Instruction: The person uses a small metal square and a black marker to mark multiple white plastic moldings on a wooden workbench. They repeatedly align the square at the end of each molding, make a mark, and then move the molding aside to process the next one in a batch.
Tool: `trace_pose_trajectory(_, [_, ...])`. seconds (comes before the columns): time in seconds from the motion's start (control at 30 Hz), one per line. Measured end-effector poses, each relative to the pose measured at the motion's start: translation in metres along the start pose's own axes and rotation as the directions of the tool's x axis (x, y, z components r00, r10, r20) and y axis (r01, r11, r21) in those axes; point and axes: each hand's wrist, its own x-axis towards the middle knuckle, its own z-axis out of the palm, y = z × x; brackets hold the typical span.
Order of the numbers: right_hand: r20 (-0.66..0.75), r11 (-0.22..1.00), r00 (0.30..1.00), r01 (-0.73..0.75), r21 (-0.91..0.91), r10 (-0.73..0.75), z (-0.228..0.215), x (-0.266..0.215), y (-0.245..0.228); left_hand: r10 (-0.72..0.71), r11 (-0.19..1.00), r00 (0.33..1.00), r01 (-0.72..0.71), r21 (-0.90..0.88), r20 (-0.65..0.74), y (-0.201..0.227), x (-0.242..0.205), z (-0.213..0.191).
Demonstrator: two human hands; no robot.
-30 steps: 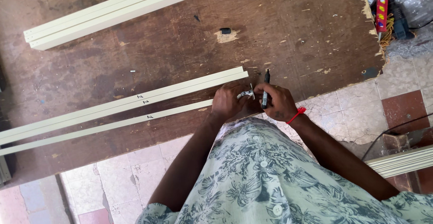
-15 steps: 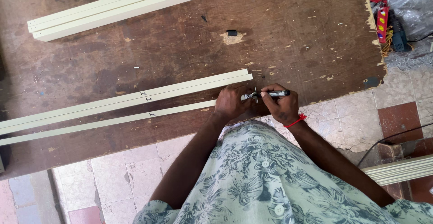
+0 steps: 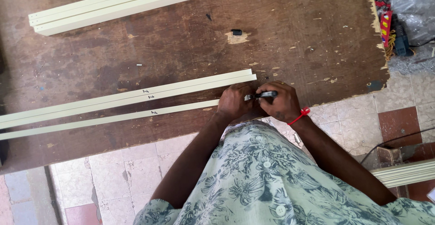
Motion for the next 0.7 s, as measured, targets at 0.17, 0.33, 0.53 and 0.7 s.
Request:
trace_pose_trajectory(0.17, [0.009, 0.997, 0.999, -0.035, 0.073, 0.035, 0.007, -0.003, -0.001, -0.030, 0.999, 0.999, 0.029, 0.036, 0.021, -0.003, -0.004, 0.004])
trace_pose_trajectory(0.33, [-0.102, 0.980, 0.992, -0.088, -0.176, 0.071, 0.021, -0.003, 0.012, -0.004, 0.998, 1.000, 0.003, 0.067, 0.015, -0.013, 0.002, 0.011])
trace_pose_trajectory(0.53, [-0.159, 0.885, 0.883, -0.398, 0.241, 0.441, 0.027, -0.024, 0.052, -0.066, 0.934, 0.988, 0.013, 0.357, 0.136, -0.022, -0.009, 0.022])
trace_pose_trajectory(0.7, [0.061, 0.936, 0.946, -0.305, -0.176, 0.319, 0.045, -0.034, 0.059, -0.159, 0.987, 0.957, 0.152, 0.045, 0.245, -0.002, -0.001, 0.000])
